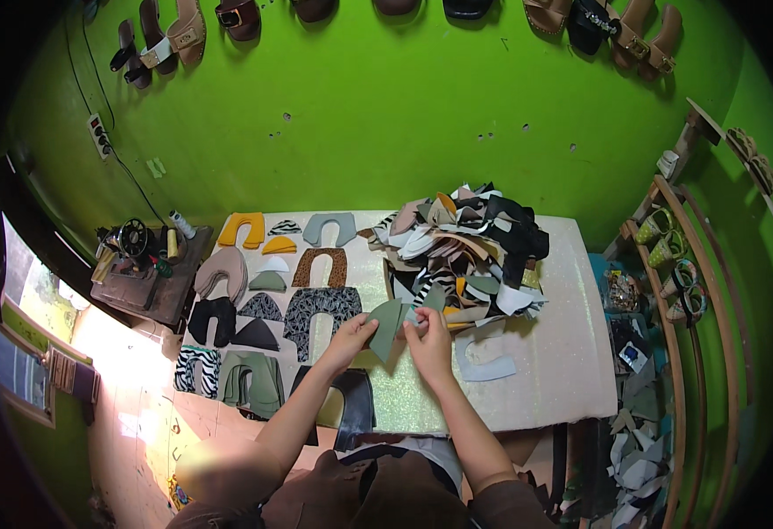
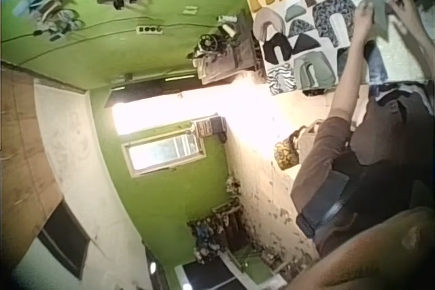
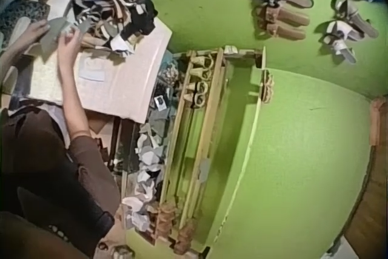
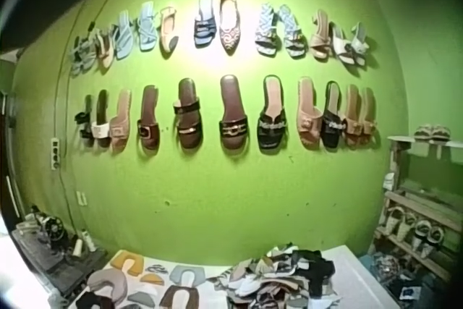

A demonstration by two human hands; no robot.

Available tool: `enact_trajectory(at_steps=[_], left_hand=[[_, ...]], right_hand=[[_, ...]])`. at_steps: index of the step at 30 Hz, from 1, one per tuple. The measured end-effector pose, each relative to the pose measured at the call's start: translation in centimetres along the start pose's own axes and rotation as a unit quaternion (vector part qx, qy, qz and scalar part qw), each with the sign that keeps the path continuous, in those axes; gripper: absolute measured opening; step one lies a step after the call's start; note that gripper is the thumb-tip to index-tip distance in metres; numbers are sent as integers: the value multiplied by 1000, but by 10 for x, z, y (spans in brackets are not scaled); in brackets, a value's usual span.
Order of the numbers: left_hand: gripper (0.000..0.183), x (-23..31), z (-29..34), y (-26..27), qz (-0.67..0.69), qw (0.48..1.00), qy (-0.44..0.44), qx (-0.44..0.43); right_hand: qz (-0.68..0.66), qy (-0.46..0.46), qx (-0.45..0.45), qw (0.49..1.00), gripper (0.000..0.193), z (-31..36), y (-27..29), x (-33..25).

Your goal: Sorting and arranging various patterned cut shoe upper components from a pile onto a work surface.

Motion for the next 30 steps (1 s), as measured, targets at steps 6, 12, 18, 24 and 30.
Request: enact_trajectory(at_steps=[6, 12, 18, 24, 30], left_hand=[[34, 3, 18, -21, 133, 982, 75, -108], [40, -6, 26, -27, 244, 957, 63, -144], [41, -19, 33, -25, 275, 949, 91, -123], [49, -24, 39, -22, 298, 943, 91, -119], [54, -24, 43, -18, 295, 944, 72, -130]], right_hand=[[42, 24, -57, 997, 25, 4, 4, -19], [186, 46, -68, 979, 25, 9, 0, -13], [240, 136, -67, 959, 13, 16, -2, -30], [8, 15, -150, 988, 10, 16, -7, -26], [-167, -69, -144, 973, 12, 15, -8, 5]])
Point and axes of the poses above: each hand's wrist, its own z-axis away from the middle knuckle, its own y-axis out of the back of the hand, x = y × z, the point moved 5 cm from there along -z, towards the middle knuckle, and after that the axes turned 14 degrees about -x, right-handed, at the moved point
